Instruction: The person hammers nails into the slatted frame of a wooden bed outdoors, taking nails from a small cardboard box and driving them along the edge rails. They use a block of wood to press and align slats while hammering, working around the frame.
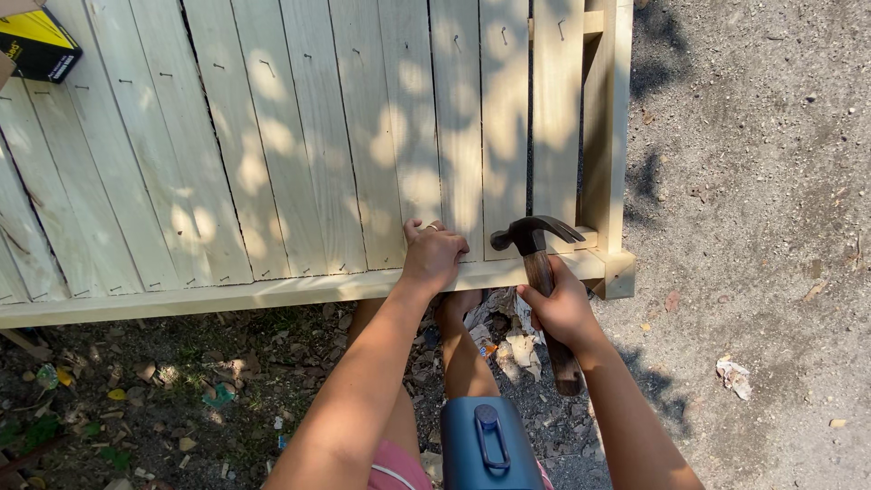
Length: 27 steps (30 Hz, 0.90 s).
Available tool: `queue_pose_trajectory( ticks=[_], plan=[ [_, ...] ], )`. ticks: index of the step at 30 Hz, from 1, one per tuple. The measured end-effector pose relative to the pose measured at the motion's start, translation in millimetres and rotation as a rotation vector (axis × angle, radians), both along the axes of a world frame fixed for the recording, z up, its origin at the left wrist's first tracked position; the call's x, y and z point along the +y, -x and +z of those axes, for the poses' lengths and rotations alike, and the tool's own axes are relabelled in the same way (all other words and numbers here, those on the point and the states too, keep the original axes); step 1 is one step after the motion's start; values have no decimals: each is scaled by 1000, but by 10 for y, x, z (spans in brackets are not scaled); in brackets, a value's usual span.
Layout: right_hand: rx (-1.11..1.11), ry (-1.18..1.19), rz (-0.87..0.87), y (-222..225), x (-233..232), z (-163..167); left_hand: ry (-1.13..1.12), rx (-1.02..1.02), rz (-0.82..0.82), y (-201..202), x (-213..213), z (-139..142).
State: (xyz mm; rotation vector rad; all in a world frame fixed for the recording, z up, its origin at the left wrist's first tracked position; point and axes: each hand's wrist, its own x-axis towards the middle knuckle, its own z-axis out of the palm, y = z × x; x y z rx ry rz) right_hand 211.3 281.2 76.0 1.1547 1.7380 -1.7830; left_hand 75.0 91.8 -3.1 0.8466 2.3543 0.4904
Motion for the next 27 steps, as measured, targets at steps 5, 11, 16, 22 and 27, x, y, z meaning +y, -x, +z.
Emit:
queue_pose_trajectory(
  ticks=[5,11,16,22,27],
  plan=[
    [-31,-158,83,-81,38,-3,-8,-49,-144,84,17,-57],
    [4,-534,495,-44,205,59,-44,-167,-65,81,-43,-145],
    [-28,-594,778,95,294,161,-76,-159,-65,107,-72,-268],
    [177,-663,1013,252,250,132,-95,-177,-57,107,-79,-317],
    [264,-691,1156,358,271,75,-87,-187,-41,113,-66,-269]
  ],
)
